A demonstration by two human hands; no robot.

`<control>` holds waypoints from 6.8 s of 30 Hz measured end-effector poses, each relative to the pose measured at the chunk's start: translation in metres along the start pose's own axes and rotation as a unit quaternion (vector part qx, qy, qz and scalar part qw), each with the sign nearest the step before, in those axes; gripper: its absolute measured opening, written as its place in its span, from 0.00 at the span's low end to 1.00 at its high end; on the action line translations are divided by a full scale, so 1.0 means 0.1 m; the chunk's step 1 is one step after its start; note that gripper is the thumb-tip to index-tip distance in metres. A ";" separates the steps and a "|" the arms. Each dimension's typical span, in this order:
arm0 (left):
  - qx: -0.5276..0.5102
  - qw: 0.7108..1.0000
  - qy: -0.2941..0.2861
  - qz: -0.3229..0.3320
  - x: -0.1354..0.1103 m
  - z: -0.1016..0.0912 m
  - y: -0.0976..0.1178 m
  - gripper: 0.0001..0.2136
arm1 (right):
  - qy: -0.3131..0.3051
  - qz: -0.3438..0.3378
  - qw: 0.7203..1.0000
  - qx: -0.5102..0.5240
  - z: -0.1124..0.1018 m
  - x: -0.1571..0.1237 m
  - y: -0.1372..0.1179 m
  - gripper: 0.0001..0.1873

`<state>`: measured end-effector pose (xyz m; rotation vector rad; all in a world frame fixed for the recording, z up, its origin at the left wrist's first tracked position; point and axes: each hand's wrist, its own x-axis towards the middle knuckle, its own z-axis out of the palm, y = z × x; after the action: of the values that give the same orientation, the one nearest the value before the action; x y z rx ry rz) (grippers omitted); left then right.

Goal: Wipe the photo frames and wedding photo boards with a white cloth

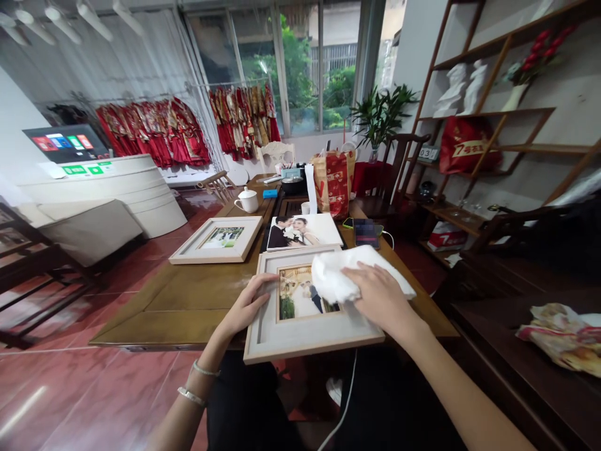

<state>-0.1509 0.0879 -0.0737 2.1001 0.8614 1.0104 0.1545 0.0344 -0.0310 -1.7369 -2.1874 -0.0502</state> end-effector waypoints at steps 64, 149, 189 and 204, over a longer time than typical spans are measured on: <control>0.043 0.998 -0.038 0.017 -0.02 -0.01 -0.01 0.20 | -0.054 -0.053 0.997 0.019 0.24 1.04 -0.65 0.24; 0.012 1.000 -0.007 -0.002 -0.04 0.02 -0.23 0.28 | -0.145 -0.193 0.963 0.121 -0.02 -0.18 -0.13 0.41; 0.008 1.000 -0.001 -0.020 -0.06 0.00 -0.16 0.26 | 0.019 -0.055 0.998 0.018 0.29 0.56 -0.01 0.28; -0.013 1.000 0.005 -0.017 -0.04 0.02 -0.17 0.25 | -0.205 -0.193 0.927 0.248 -0.34 -0.53 -0.33 0.23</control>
<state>-0.1562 0.0939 -0.0891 2.0543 0.8806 1.0091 0.1415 -0.0316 -0.0087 -1.0895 -2.5068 0.7655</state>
